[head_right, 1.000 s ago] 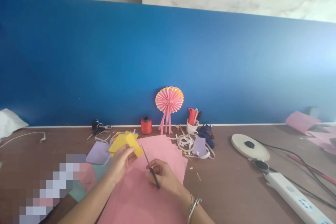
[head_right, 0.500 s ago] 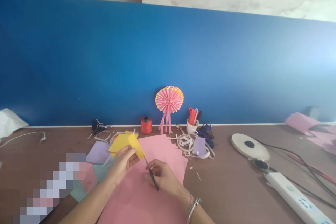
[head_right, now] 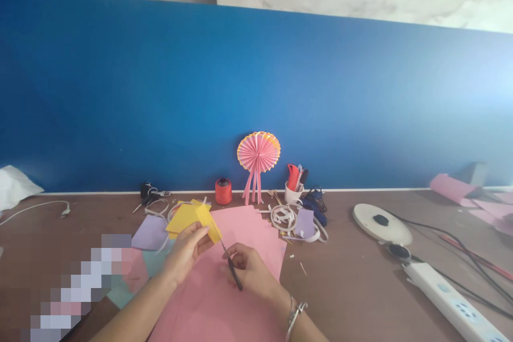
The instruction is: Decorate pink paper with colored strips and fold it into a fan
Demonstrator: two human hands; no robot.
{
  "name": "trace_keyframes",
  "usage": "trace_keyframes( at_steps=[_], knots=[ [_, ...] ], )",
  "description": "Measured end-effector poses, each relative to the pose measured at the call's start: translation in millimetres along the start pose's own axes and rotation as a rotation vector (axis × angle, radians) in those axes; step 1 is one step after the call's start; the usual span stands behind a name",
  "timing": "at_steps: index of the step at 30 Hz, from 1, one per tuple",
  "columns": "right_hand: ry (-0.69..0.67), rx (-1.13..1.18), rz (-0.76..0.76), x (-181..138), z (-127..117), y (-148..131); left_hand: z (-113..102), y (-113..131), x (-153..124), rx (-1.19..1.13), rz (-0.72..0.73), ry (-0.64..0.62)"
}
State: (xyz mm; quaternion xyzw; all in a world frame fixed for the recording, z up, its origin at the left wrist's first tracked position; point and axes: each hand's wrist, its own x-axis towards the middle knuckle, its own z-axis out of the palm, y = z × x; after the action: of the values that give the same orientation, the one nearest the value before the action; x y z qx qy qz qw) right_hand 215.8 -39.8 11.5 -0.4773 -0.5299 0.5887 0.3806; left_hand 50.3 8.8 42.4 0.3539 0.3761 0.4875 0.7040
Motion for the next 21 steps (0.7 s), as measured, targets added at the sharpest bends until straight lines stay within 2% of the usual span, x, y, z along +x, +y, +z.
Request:
trace_keyframes(
  at_steps=[21],
  knots=[
    [0.001,-0.016,0.0,0.8,-0.2,0.0,-2.2,-1.7,1.8,0.016,0.003,-0.017]
  ],
)
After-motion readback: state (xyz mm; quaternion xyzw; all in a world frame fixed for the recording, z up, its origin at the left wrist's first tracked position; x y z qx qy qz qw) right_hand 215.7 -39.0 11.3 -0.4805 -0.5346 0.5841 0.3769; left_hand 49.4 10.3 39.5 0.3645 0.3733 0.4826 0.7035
